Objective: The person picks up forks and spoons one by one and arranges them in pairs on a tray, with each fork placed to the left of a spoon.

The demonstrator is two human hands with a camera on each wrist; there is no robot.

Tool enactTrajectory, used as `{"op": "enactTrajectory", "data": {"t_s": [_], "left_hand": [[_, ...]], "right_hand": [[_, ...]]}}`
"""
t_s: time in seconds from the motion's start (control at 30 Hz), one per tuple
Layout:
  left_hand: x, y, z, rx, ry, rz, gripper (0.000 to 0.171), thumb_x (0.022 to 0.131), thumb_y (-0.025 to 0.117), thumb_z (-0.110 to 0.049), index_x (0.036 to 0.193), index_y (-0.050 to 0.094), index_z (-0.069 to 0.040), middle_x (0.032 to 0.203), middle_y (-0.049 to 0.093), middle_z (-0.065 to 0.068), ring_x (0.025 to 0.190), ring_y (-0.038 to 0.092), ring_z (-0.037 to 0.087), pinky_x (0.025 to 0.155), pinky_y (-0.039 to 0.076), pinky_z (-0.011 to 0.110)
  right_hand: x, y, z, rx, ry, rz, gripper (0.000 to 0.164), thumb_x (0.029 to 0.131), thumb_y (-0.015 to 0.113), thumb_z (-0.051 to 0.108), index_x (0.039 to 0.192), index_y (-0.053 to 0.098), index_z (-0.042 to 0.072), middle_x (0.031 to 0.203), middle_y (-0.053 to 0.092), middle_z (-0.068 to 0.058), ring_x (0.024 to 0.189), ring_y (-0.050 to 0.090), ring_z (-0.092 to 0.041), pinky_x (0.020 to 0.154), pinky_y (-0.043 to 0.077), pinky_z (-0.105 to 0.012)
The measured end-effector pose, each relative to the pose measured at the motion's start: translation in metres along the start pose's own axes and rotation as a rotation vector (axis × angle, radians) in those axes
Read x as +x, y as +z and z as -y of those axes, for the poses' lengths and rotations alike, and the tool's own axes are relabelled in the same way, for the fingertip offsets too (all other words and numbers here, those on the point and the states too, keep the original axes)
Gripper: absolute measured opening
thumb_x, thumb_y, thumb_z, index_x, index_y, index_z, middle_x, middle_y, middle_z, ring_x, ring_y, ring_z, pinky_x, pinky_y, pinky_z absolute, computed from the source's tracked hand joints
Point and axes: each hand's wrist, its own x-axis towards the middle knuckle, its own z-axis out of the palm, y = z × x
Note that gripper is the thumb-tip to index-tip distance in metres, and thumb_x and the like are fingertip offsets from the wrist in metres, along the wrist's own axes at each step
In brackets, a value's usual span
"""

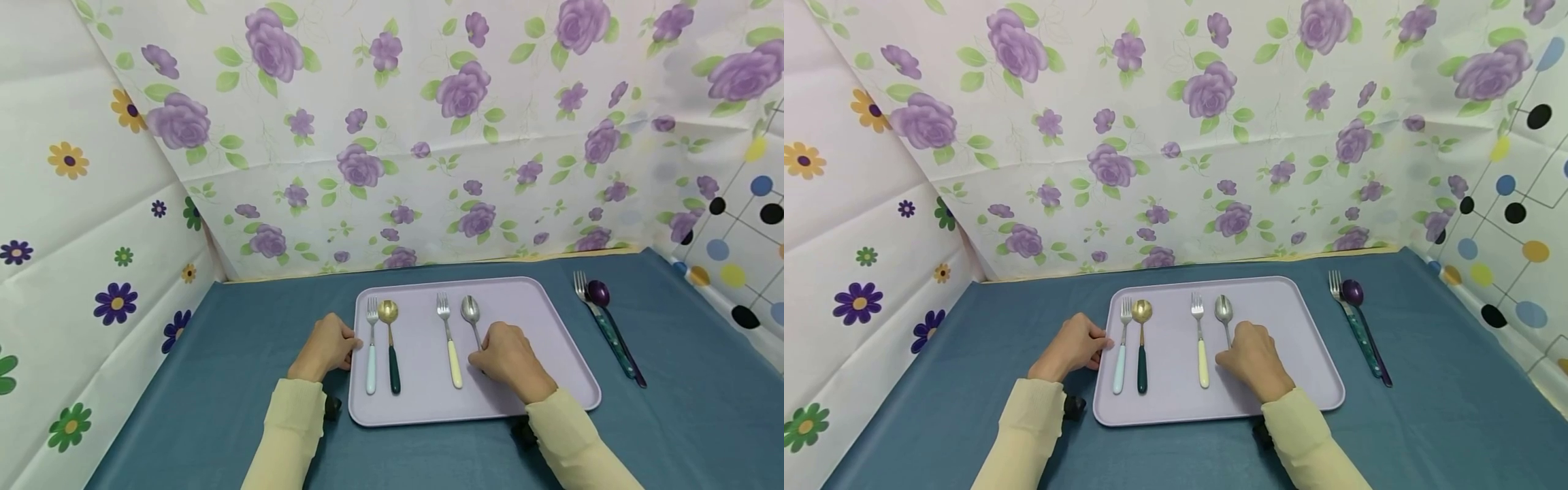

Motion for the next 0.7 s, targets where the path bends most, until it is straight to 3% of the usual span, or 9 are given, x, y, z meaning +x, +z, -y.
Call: {"op": "enactTrajectory", "data": {"t_s": [0.33,0.7], "left_hand": [[-0.0004,-0.0003,-0.0002,-0.008,-0.001,0.003,0.012,0.089,0.066,-0.004,0.093,0.075,0.003,0.079,0.069,0.012,0.057,0.064,0.015,0.054,0.059,0.03],[0.0,-0.0009,0.0,-0.011,-0.001,0.005,0.012,0.089,0.067,-0.004,0.094,0.074,0.003,0.079,0.068,0.012,0.056,0.064,0.015,0.055,0.059,0.031]], "right_hand": [[-0.0005,0.002,0.0006,0.011,-0.02,-0.004,0.034,0.069,0.069,0.007,0.047,0.043,0.014,0.046,0.031,0.004,0.043,0.036,-0.01,0.038,0.028,-0.023],[0.0006,0.0023,0.0028,0.013,-0.036,-0.008,0.021,0.069,0.068,0.005,0.054,0.053,0.008,0.049,0.045,0.0,0.047,0.044,-0.013,0.04,0.034,-0.024]]}}
